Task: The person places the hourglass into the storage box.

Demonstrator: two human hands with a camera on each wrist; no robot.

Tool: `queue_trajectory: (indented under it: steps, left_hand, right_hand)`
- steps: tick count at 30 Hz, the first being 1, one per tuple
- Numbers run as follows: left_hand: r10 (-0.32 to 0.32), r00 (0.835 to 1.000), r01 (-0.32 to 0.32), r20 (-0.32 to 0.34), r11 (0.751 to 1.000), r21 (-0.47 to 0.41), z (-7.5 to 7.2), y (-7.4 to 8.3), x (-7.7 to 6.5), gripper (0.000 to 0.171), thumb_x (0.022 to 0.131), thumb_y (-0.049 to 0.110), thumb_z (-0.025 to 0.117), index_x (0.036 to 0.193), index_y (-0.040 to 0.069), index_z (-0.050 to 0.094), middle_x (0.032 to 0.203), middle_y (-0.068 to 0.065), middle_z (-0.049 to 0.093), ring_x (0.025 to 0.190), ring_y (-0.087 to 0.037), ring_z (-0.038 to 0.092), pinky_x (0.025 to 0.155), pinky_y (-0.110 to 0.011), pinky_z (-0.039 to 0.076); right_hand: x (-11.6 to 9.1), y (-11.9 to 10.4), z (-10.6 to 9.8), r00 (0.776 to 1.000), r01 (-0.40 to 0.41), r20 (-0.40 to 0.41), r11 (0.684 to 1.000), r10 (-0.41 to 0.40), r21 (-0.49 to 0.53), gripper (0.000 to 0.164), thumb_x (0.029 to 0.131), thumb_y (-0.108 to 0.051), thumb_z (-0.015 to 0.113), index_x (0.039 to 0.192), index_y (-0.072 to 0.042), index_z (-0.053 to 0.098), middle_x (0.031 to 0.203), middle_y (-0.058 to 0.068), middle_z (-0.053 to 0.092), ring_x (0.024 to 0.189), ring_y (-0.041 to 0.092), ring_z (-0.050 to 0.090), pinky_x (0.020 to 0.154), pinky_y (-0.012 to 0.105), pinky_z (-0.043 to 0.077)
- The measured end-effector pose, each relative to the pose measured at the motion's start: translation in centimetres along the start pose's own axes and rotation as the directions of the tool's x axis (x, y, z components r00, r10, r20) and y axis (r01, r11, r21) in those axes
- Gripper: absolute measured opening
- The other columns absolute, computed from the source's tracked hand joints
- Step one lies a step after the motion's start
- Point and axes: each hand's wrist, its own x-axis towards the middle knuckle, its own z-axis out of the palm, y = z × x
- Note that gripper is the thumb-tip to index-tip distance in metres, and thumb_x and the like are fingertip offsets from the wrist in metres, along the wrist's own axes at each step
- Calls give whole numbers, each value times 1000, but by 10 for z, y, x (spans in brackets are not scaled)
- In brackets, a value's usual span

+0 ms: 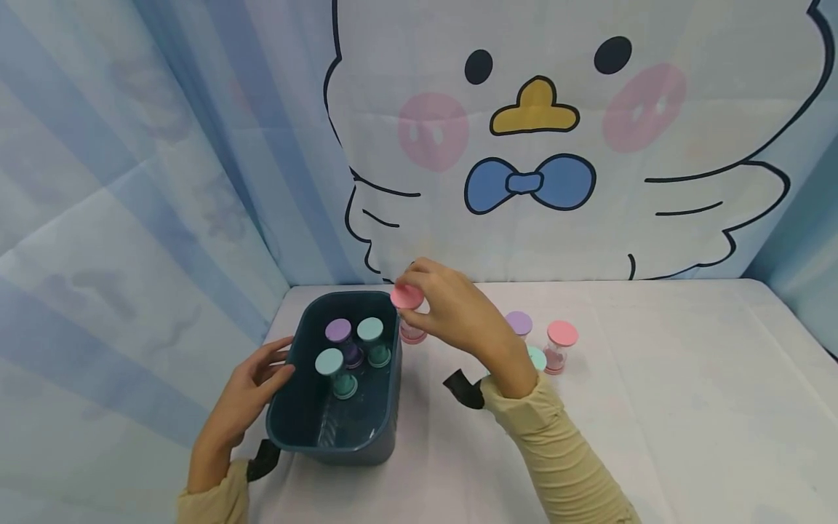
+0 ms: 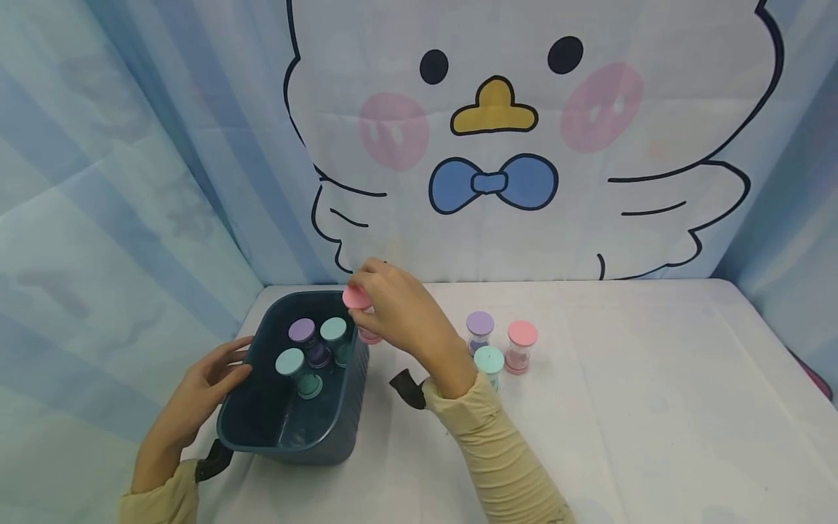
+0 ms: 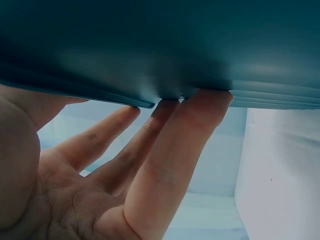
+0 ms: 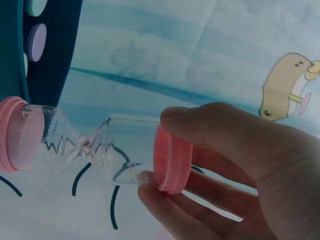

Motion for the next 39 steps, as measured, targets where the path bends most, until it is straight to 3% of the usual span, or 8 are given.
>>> queue_trajectory:
  steps: [22, 32, 39]
  left_hand:
    - [-22, 1000, 22, -1, 1000, -2, -3, 0, -1, 57, 104, 32, 53, 154, 13, 35, 147, -20, 46, 131, -37, 51, 104, -54, 45]
    - [2, 1000, -2, 0, 1000, -18, 5, -3, 2, 56, 103, 31, 55, 153, 13, 37, 146, -18, 48, 130, -35, 51, 103, -54, 45]
    - [-2, 1000, 2, -10, 1000, 13, 1, -4, 1, 56, 103, 32, 55, 153, 13, 37, 146, -17, 49, 129, -34, 52, 101, -43, 49]
  right_hand:
    - [16, -23, 7, 999, 43, 16, 996, -44, 73, 29, 85, -14, 79, 111, -5, 73, 110, 6, 65, 96, 19, 62, 88, 29, 54]
    - [19, -28, 15, 999, 32, 36, 995, -36, 99, 29, 86, -16, 77, 112, -6, 72, 109, 5, 65, 95, 18, 63, 88, 30, 54]
    - [24, -29, 23, 997, 23, 70, 992, -32, 123, 30, 87, -17, 77, 116, -10, 72, 116, 5, 64, 98, 17, 63, 88, 30, 54]
